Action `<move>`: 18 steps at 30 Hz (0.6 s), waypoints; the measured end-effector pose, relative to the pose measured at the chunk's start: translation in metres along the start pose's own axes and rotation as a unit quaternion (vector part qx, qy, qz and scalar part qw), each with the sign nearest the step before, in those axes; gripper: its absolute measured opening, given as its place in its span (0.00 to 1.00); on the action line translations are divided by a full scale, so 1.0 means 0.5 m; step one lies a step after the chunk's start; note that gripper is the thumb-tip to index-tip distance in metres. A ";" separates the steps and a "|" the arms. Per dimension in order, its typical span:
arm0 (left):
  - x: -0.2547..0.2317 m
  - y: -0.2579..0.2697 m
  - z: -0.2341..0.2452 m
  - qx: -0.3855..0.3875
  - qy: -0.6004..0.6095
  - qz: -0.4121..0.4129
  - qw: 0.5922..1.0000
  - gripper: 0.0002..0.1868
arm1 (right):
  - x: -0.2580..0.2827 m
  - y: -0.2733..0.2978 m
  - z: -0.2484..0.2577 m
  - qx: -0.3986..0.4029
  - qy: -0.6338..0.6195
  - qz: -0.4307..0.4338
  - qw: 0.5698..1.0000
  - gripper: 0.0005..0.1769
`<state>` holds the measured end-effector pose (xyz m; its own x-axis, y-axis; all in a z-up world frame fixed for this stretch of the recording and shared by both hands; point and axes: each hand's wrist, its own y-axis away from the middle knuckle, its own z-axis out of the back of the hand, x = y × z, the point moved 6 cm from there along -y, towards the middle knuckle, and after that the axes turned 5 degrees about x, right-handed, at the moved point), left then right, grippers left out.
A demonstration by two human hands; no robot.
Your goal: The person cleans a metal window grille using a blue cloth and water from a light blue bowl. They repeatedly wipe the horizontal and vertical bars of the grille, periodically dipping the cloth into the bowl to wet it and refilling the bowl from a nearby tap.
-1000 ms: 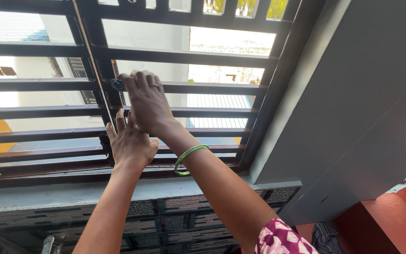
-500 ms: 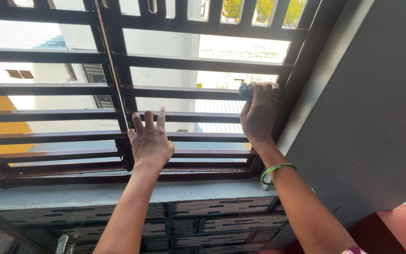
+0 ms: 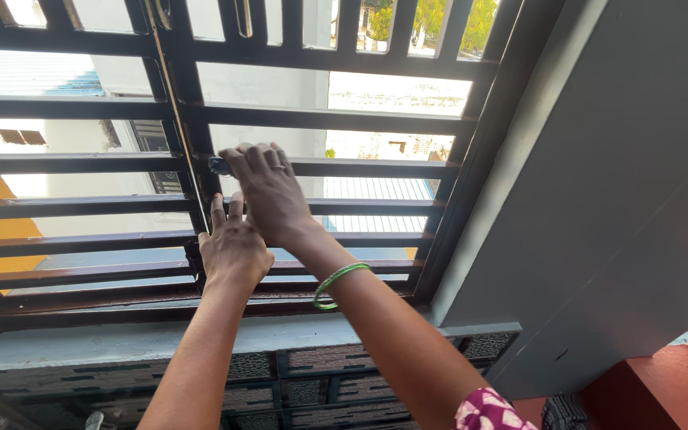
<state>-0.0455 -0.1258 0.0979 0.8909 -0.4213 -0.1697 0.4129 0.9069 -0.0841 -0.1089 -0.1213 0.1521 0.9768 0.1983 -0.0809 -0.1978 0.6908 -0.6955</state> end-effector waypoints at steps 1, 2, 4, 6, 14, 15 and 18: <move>0.003 0.003 0.002 0.000 -0.010 0.000 1.000 0.49 | -0.006 0.008 0.006 -0.009 0.005 0.008 1.000 0.41; 0.006 0.006 0.005 0.002 -0.004 0.006 1.000 0.50 | -0.023 0.025 0.019 -0.019 0.010 0.014 1.000 0.39; -0.002 0.011 0.010 0.004 0.012 0.014 1.000 0.53 | -0.060 0.062 0.047 -0.048 0.019 0.014 0.999 0.36; -0.001 0.019 0.014 0.022 0.008 0.018 1.000 0.54 | -0.097 0.106 0.080 -0.087 0.023 0.002 0.996 0.35; -0.007 -0.008 0.027 -0.078 0.038 0.018 0.996 0.30 | -0.151 0.126 0.227 -0.259 0.043 -0.009 0.965 0.20; -0.010 0.001 0.034 -0.136 0.046 0.013 0.989 0.23 | -0.155 0.116 0.238 -0.282 0.042 -0.009 0.958 0.20; -0.022 0.019 0.096 -0.305 0.047 -0.034 0.951 0.26 | -0.169 0.078 0.244 -0.350 0.037 -0.078 0.933 0.21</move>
<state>-0.0425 -0.1122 0.1462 0.8332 -0.5035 -0.2284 0.2572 0.7186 -0.6461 -0.2091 -0.0262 0.2186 0.9974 0.0662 0.0285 0.0233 0.0783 -0.9967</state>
